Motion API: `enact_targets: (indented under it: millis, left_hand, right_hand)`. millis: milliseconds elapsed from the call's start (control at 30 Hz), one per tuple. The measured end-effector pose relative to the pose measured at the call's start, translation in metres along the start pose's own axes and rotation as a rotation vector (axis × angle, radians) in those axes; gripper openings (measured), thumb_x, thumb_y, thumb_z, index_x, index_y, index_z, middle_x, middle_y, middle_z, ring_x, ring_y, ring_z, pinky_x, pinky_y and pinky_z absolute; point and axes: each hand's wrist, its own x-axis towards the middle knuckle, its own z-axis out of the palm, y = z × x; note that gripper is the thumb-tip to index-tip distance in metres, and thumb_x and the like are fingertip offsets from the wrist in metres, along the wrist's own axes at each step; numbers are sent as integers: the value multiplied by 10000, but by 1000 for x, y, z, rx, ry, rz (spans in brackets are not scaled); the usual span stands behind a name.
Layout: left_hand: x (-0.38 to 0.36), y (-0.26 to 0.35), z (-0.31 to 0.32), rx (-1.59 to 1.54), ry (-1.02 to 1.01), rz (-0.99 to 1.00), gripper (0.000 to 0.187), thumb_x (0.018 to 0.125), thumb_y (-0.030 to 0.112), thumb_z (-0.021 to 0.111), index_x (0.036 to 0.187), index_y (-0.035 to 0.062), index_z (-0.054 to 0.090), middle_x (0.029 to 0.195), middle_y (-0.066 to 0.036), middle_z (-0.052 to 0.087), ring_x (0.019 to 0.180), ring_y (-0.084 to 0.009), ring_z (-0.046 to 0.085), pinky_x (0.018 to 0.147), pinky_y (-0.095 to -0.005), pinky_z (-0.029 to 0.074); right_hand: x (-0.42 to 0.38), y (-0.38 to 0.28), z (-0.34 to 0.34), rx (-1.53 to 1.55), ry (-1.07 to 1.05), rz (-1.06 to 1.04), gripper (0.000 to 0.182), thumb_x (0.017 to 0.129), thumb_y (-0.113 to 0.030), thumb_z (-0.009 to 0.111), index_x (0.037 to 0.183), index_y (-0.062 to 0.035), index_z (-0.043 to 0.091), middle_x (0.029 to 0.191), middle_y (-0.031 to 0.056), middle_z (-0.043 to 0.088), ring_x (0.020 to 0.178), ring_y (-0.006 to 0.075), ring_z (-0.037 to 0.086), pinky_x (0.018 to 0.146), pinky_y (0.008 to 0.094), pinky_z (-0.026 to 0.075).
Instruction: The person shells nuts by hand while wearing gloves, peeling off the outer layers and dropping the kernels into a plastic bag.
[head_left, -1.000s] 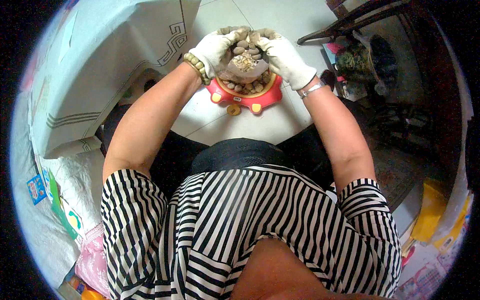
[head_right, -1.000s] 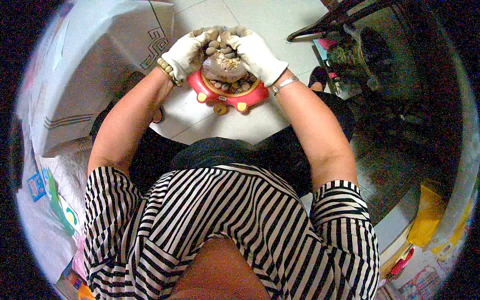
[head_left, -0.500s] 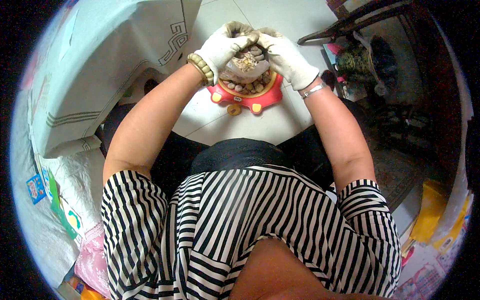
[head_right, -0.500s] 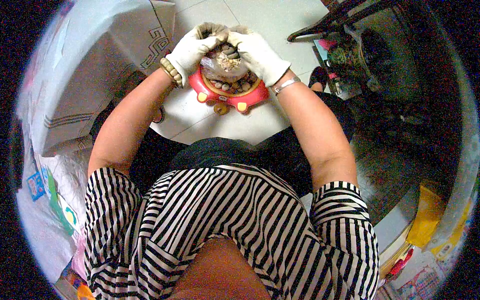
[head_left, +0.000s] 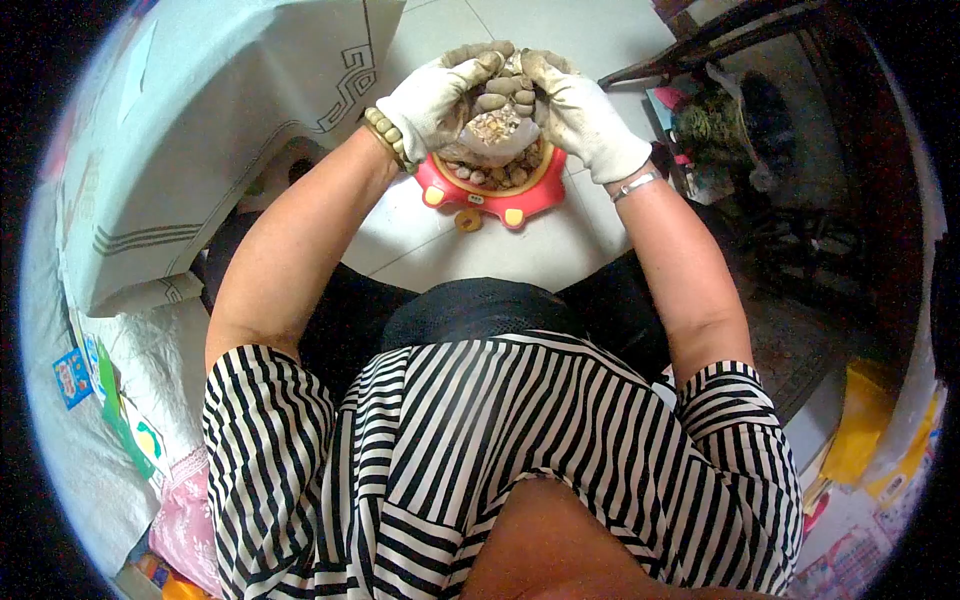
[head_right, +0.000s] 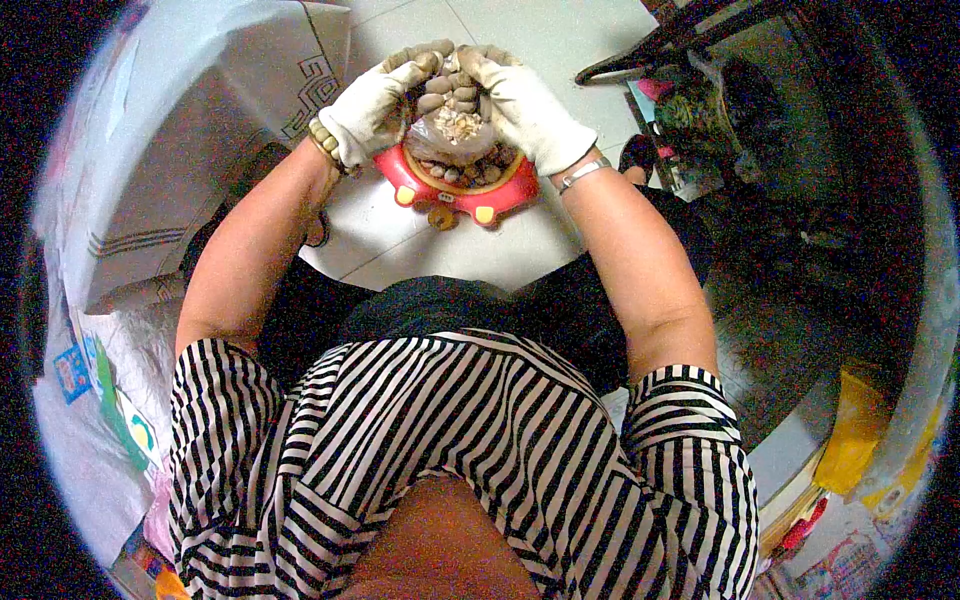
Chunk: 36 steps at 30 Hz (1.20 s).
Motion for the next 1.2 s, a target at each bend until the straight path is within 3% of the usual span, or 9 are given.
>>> enact_targets:
  millis: [133,200,533,633,700,800,933,1033,1200]
  left_hand:
    - [4,-4,1,4,93,22,286,954,126,467,1219,29,518,1127,-104,598,960,-187,614,843,-312,518]
    - [11,-10,-6,113,192,8,268,954,132,467,1191,28,539,1054,-94,621,884,-176,621,816,-307,525]
    - [17,-14,-21,246,242,48,273,955,133,442,1176,7,543,1027,-101,623,850,-169,613,805,-300,522]
    - [20,-14,-21,434,269,94,306,949,180,470,1187,-3,532,1026,-101,621,871,-174,607,824,-299,511]
    - [21,-16,-21,437,294,74,356,952,242,459,1200,-6,520,1038,-96,612,870,-174,601,826,-299,499]
    - [29,-16,-28,645,266,49,383,960,278,421,1207,2,516,1055,-96,600,859,-172,597,814,-303,493]
    - [38,-20,-40,609,177,-39,392,962,292,403,1213,12,515,1057,-94,595,842,-170,593,799,-297,492]
    - [42,-22,-41,625,212,-41,369,963,251,394,1217,12,513,1056,-98,606,867,-172,600,815,-304,496]
    - [48,-26,-45,639,293,84,308,917,49,420,1198,-1,535,1064,-109,630,924,-181,614,839,-299,504]
  right_hand:
    - [0,0,2,-18,-44,38,221,940,-203,515,1026,-4,557,879,127,647,768,212,654,699,314,556]
    - [3,8,0,-279,219,-31,249,949,-192,504,1104,-2,544,984,88,623,837,146,617,738,267,522]
    - [7,8,-6,-544,272,2,265,948,-174,481,1119,10,564,985,86,628,870,134,612,735,239,510]
    - [7,9,-6,-708,255,-57,293,946,-195,487,1142,6,569,1001,75,633,879,132,603,754,250,501]
    - [9,10,-7,-1105,298,-122,306,938,-205,501,1151,0,578,1044,67,631,929,140,591,811,257,476]
    - [15,14,-15,-1037,279,-50,309,935,-202,495,1153,0,581,1076,74,628,981,149,576,867,257,444]
    - [13,15,-14,-1001,261,21,334,936,-220,484,1167,6,569,1104,97,622,1013,151,563,892,259,428]
    - [11,14,-13,-1082,262,24,366,940,-256,476,1178,10,560,1114,109,619,1015,158,560,900,267,424]
    - [14,17,-24,-1108,267,8,395,943,-261,460,1223,11,523,1124,110,612,1033,169,556,910,270,420]
